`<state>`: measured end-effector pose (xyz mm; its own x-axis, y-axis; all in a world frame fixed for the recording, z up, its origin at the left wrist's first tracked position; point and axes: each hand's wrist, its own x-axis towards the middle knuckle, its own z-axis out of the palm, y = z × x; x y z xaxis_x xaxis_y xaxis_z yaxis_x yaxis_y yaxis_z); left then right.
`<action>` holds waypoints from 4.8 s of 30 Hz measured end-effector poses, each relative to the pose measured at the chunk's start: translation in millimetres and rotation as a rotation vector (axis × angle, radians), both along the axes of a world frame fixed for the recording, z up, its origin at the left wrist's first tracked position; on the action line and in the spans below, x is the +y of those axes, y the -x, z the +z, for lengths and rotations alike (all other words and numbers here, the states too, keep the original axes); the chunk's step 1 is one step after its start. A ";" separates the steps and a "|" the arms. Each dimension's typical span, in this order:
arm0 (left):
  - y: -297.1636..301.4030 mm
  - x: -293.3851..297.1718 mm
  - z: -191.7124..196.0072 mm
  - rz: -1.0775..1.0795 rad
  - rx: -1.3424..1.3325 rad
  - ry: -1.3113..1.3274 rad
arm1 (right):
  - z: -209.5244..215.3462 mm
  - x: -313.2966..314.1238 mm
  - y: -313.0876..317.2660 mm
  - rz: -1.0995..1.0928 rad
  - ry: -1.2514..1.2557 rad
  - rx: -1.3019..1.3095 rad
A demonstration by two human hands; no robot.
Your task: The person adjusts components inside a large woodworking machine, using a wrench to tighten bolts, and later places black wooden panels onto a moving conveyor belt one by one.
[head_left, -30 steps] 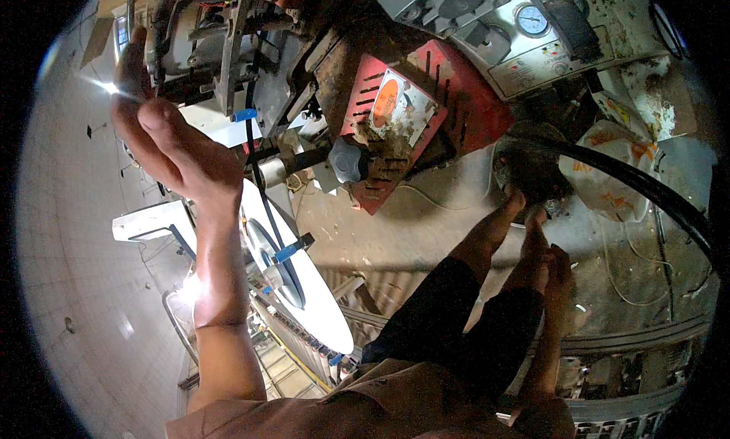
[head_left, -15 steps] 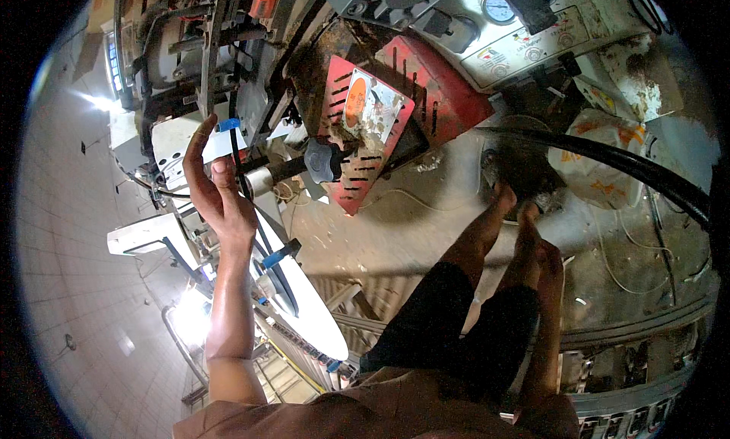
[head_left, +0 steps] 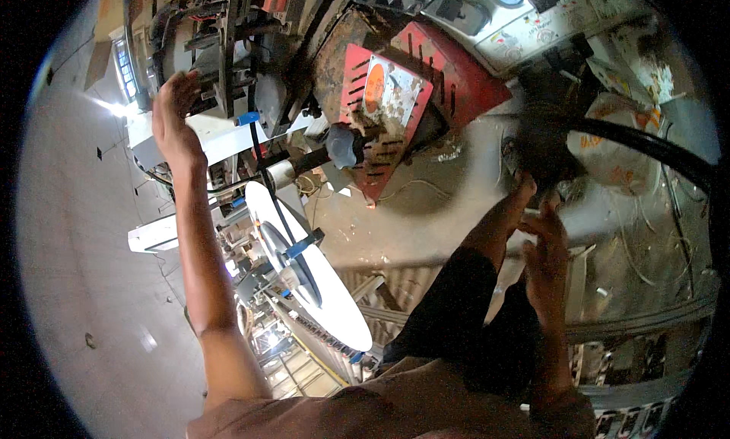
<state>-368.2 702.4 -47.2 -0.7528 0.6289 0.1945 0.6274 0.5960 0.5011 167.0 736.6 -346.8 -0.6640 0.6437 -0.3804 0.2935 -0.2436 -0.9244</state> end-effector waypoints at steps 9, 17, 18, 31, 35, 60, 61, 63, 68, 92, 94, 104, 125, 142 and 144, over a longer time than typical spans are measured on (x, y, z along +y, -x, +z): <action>107.6 21.9 22.3 -0.916 0.774 1.120 | 180.7 39.3 307.1 0.071 -0.597 0.472; 119.1 56.8 3.9 -0.786 0.512 1.559 | 156.5 18.6 383.4 0.058 -0.645 0.379; 126.0 57.2 4.4 -0.828 0.580 1.590 | 157.8 19.0 382.8 0.081 -0.644 0.379; 175.3 44.2 -7.2 -1.071 0.617 1.501 | 163.6 40.7 377.9 0.387 -0.224 0.487; 131.6 60.0 0.8 -1.060 0.702 1.549 | 166.5 38.2 376.9 0.378 -0.205 0.515; 120.4 68.5 -1.6 -1.119 0.882 1.696 | 162.1 28.2 377.9 0.287 -0.281 0.485; 120.0 67.6 -1.2 -1.132 0.895 1.672 | 162.4 29.6 377.6 0.298 -0.271 0.486; 119.3 65.5 -2.6 -1.151 0.918 1.619 | 163.1 33.3 376.6 0.319 -0.250 0.486; 142.5 57.2 1.2 -1.170 0.887 1.582 | 165.8 27.8 378.5 0.267 -0.273 0.499; 99.5 82.7 18.6 -0.647 0.729 1.741 | 165.5 38.4 375.4 0.375 -0.200 0.488; 132.0 56.1 63.9 -1.355 1.124 1.262 | 170.0 32.7 376.6 0.317 -0.217 0.528; 22.3 46.2 65.1 -0.578 0.161 0.051 | 155.5 25.5 377.9 0.218 -0.237 0.568; -6.7 47.9 46.8 -0.701 0.216 0.304 | 159.6 21.5 378.9 0.201 -0.261 0.567; -3.4 115.6 31.7 -0.429 -0.031 -0.038 | 157.9 24.1 377.6 0.200 -0.261 0.529; -5.3 118.0 33.8 -0.418 -0.023 -0.043 | 160.2 25.3 376.7 0.227 -0.228 0.548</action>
